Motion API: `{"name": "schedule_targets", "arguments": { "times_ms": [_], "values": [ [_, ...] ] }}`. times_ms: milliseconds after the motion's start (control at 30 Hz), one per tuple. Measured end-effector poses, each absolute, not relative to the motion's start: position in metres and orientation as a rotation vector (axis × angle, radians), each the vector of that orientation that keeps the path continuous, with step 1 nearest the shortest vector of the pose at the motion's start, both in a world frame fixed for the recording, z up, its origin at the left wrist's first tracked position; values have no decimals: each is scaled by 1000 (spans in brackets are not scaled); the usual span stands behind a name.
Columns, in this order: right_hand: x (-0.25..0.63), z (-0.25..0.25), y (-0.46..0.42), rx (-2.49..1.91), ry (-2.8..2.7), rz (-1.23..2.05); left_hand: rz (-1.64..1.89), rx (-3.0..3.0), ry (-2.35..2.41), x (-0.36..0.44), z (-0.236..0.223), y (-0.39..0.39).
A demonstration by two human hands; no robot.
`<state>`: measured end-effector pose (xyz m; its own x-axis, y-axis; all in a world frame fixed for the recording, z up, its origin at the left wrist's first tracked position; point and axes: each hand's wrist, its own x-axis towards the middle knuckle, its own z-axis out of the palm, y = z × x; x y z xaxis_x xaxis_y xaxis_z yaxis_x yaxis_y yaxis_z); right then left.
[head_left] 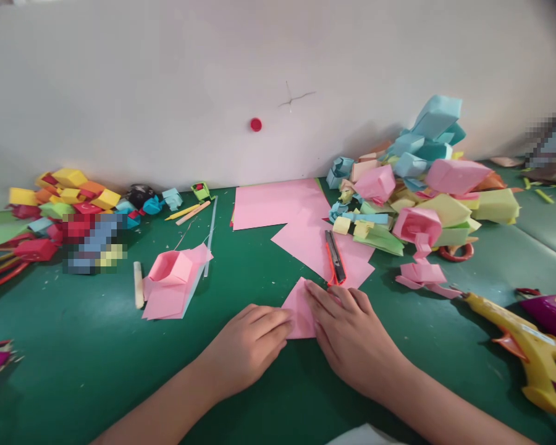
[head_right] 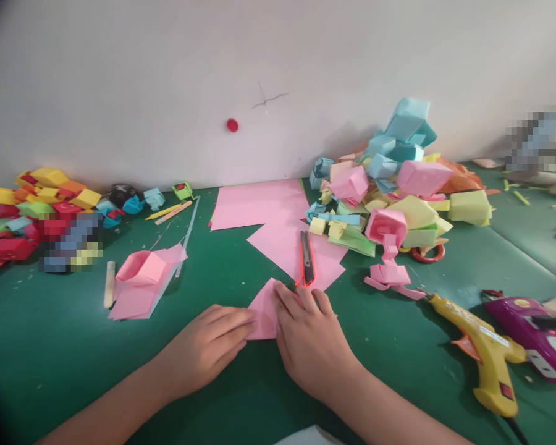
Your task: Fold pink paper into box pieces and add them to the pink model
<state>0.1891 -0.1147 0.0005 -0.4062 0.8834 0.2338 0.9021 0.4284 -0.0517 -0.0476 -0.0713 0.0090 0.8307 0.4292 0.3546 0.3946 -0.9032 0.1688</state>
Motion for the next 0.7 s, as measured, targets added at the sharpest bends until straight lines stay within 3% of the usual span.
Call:
{"name": "schedule_targets", "arguments": {
  "times_ms": [700],
  "values": [
    [185, -1, -111, -1642, -2401, -230, 664, 2943, 754, -47, 9, -72]
  ]
}}
